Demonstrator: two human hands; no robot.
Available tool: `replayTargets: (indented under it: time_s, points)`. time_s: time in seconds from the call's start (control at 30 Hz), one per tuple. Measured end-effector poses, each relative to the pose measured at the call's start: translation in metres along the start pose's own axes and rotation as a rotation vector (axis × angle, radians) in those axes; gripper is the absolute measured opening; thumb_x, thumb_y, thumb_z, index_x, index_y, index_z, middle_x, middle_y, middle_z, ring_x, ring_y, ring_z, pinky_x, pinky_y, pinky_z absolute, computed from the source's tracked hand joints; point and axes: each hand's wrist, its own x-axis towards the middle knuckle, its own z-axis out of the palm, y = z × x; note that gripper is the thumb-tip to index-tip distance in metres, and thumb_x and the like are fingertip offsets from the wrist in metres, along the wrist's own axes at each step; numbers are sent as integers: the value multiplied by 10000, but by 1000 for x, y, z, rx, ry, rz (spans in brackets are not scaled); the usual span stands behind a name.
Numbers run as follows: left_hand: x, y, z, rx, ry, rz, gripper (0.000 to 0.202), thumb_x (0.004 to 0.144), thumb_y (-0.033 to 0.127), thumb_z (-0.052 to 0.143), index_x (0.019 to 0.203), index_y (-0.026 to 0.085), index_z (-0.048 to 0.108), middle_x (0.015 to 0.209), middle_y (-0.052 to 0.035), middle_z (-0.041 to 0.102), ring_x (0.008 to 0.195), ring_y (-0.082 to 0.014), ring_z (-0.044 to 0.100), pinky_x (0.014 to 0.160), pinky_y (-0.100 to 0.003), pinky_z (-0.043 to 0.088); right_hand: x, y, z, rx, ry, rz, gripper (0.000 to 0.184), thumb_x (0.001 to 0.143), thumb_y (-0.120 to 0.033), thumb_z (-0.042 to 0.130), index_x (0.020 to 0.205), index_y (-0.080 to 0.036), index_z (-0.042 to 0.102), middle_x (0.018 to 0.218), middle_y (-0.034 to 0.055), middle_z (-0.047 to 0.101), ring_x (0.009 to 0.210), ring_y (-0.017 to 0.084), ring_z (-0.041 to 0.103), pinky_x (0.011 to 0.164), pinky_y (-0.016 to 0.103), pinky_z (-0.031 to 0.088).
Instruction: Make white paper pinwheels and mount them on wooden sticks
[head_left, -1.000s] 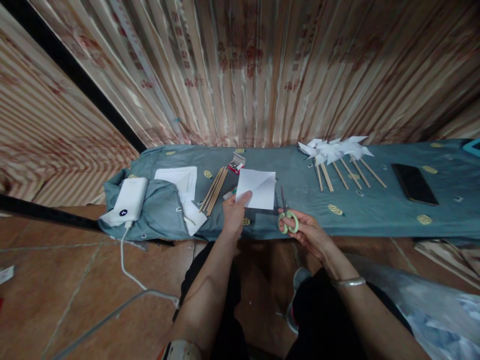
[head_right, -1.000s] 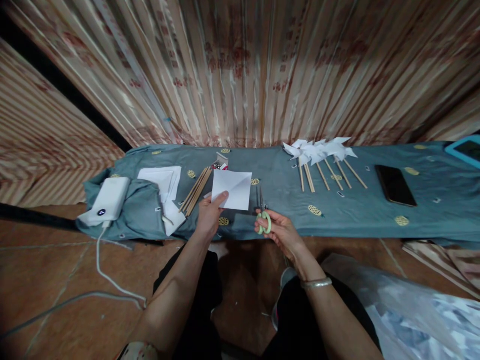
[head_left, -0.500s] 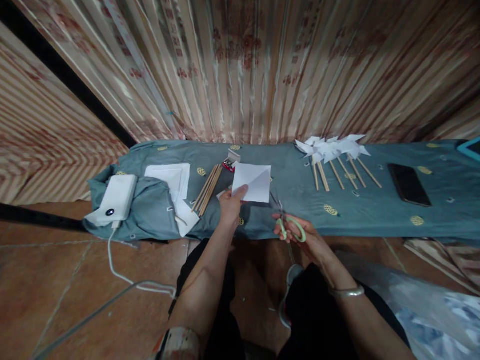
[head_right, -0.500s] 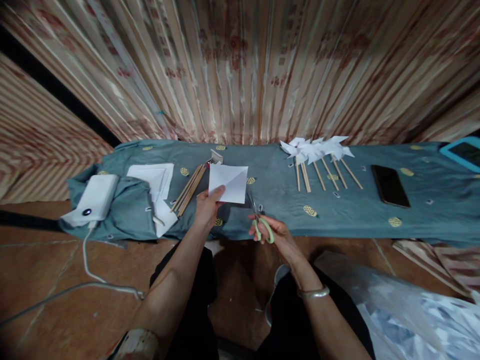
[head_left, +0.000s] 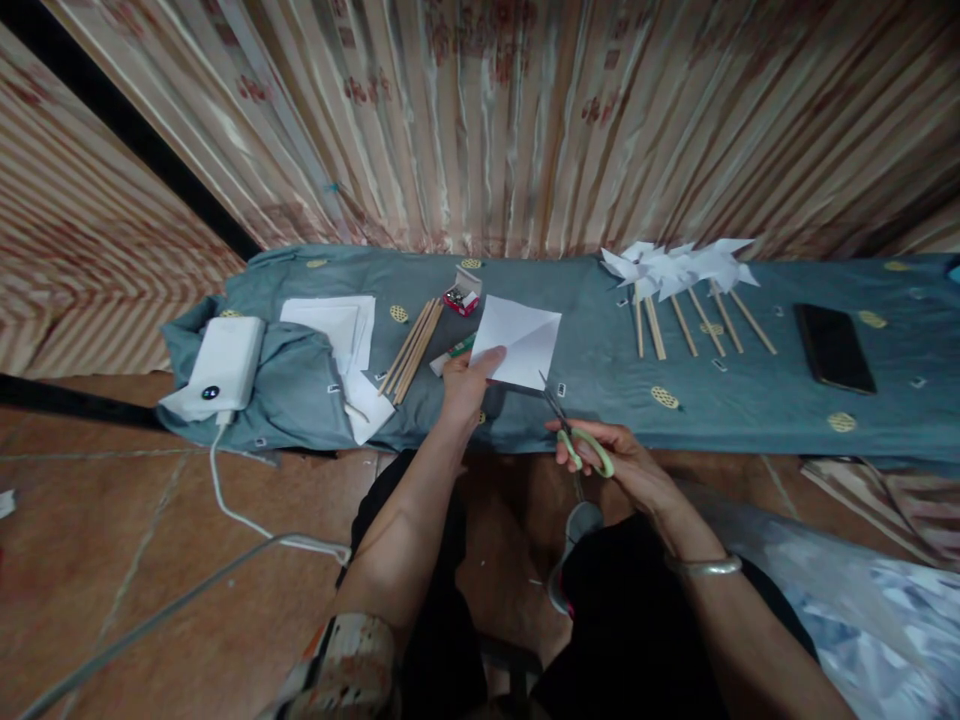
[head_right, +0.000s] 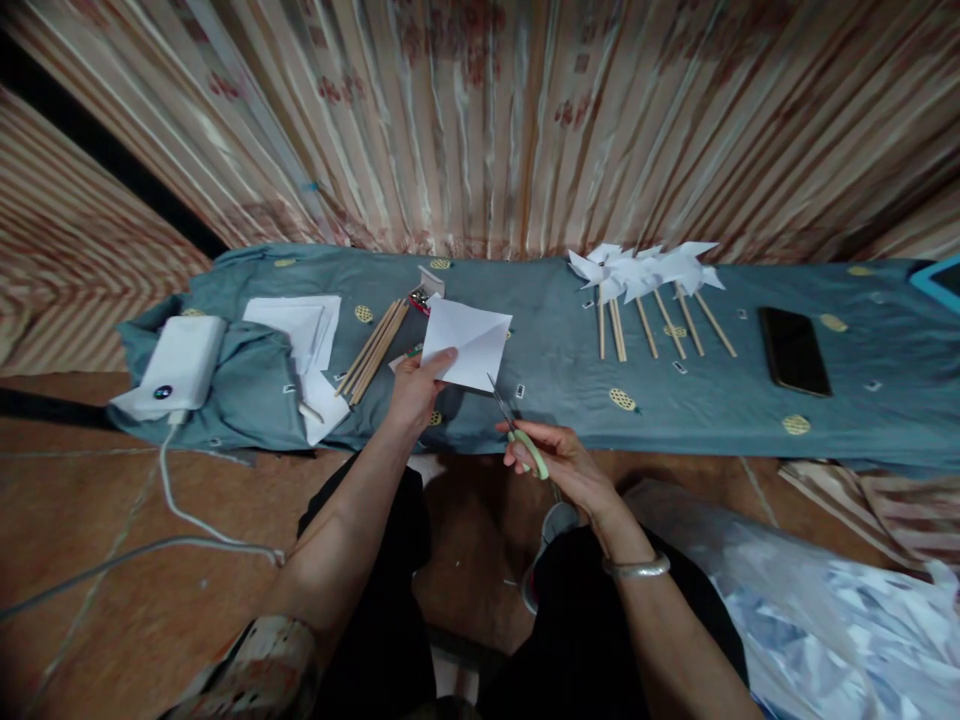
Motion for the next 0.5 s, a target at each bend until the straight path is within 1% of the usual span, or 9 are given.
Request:
replayTargets:
  time_s: [0.1,0.23,0.5]
  points:
    - [-1,0,1,-8,2,-13,353,417,299,877,659,111,701,627,-21,681,559,-118,584,554,-238,478,0,-4,2,-19,16,-7,596,646,-603,771,1062,-177,734,712,41,673,586,113,542,505,228,397]
    - [-2,-1,2,-11,-3,-17,361,413,307,880,658,112,700,635,-25,681,564,-117,579,571,-245,476,-1,-8,3,-42,-4,-3,595,627,-626,772,1015,-176,744,713,41,671,594,114,543,570,251,458]
    - [-2,1,2,1,18,-17,347,427,295,867,670,117,695,649,-24,680,582,-121,584,572,-243,475,-1,-8,2,-58,-16,-13,604,643,-625,759,1036,-167,734,705,36,658,587,115,538,561,250,461]
